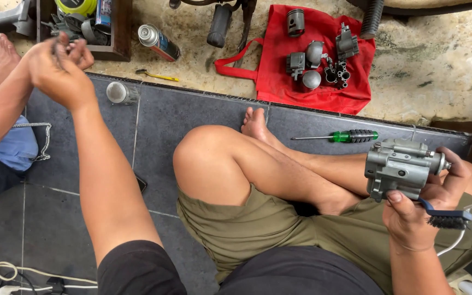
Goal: Cleaning and inspecting motorcycle carburetor components using a brush and a small screwdriver to clear out debris.
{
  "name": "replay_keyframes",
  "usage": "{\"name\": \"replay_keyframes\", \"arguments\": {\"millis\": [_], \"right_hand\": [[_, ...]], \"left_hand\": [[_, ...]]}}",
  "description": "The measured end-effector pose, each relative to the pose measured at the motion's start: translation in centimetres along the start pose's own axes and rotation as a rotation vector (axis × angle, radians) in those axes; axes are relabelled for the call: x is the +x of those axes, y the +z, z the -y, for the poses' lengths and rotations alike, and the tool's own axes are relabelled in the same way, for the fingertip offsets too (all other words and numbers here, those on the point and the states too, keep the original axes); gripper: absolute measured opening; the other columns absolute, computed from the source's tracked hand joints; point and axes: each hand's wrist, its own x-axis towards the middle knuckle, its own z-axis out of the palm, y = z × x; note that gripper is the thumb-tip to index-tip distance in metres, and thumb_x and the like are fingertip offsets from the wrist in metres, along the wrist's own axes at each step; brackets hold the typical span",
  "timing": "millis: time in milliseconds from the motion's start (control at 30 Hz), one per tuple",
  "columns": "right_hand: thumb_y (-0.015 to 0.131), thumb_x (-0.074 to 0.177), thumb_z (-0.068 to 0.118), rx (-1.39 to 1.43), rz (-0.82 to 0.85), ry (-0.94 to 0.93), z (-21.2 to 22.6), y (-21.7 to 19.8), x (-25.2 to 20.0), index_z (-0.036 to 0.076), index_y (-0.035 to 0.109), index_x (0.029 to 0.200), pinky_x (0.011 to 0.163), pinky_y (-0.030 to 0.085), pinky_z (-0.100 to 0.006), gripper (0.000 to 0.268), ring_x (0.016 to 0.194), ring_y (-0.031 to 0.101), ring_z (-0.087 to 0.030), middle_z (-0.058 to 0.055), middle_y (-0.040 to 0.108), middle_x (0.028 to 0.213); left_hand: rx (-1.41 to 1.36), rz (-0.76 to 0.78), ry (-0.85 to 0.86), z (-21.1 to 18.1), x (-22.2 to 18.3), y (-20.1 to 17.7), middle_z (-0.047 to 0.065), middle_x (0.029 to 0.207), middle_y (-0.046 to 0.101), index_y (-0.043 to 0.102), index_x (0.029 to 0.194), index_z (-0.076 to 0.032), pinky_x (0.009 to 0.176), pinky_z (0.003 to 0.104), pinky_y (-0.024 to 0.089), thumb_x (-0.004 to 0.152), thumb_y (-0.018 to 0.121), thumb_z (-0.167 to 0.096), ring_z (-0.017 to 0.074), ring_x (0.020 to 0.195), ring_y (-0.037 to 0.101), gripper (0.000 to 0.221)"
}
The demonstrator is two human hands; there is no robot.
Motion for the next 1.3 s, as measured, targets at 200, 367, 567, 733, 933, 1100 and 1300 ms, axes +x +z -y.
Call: {"name": "replay_keyframes", "arguments": {"millis": [200,367,567,733,933,1100,1300], "right_hand": [[0.074,0.069,0.015,-0.175,0.086,-0.099,0.2,0.2,-0.2,0.011,0.028,0.161,0.112,0.055,-0.040,0.104,0.124,0.061,-0.033,-0.016,0.049,0.140],[0.081,0.047,0.003,-0.211,0.211,-0.067,-1.0,-0.8,-1.5,0.000,0.039,0.145,0.111,0.055,-0.042,0.107,0.121,0.062,-0.031,-0.020,0.056,0.138],[0.086,0.066,0.044,-0.321,0.581,-0.499,4.0,1.6,-0.4,0.008,0.053,0.125,0.122,0.051,-0.058,0.076,0.139,0.060,-0.044,-0.018,0.070,0.122],[0.092,0.061,0.038,-0.390,0.707,-0.601,6.0,2.8,-0.2,0.003,0.061,0.119,0.122,0.048,-0.061,0.074,0.128,0.066,-0.042,-0.016,0.074,0.116],[0.095,0.058,0.036,-0.414,0.747,-0.583,6.8,3.2,-0.5,0.004,0.061,0.119,0.118,0.049,-0.056,0.077,0.137,0.059,-0.045,-0.015,0.073,0.119],[0.094,0.057,0.034,-0.411,0.800,-0.388,5.5,2.2,-1.1,0.002,0.063,0.125,0.108,0.053,-0.042,0.081,0.131,0.065,-0.036,-0.025,0.055,0.149],[0.105,0.040,0.017,-0.195,0.544,-0.109,3.9,2.8,-2.0,-0.003,0.068,0.123,0.044,0.049,-0.024,0.093,0.058,0.058,-0.011,-0.013,0.072,0.082]], "left_hand": [[-1.056,-0.053,-0.527,-6.7,2.2,-3.1,0.019,0.105,0.072,0.070,0.115,0.008,0.083,0.038,0.071,0.104,0.061,0.009,0.0293,0.087,0.075,0.014],[-1.650,0.089,-0.614,-20.2,2.7,-7.9,0.015,0.106,0.072,0.069,0.113,0.000,0.090,0.035,0.066,0.101,0.068,0.000,0.0231,0.097,0.072,0.013],[-1.647,0.495,-0.623,-29.3,1.8,-13.5,0.010,0.104,0.075,0.072,0.106,-0.001,0.085,0.025,0.063,0.086,0.067,0.022,0.0175,0.093,0.074,0.030],[-1.606,0.664,-0.486,-32.7,1.5,-15.0,0.007,0.096,0.077,0.075,0.101,-0.003,0.081,0.022,0.053,0.082,0.079,0.010,0.0121,0.082,0.069,0.023],[-1.506,0.817,-0.382,-34.4,1.4,-15.8,0.001,0.089,0.079,0.078,0.089,-0.007,0.118,0.034,0.026,0.083,0.084,-0.005,0.0086,0.074,0.066,0.008],[-1.608,0.892,-0.251,-35.7,2.1,-16.1,0.007,0.087,0.078,0.078,0.094,-0.002,0.072,0.023,0.054,0.082,0.082,-0.002,0.0133,0.076,0.069,0.013],[-1.764,0.838,-0.358,-37.3,-0.8,-14.3,0.001,0.077,0.071,0.078,0.087,-0.017,0.077,0.028,0.051,0.088,0.083,-0.022,0.0133,0.074,0.064,0.007]]}}
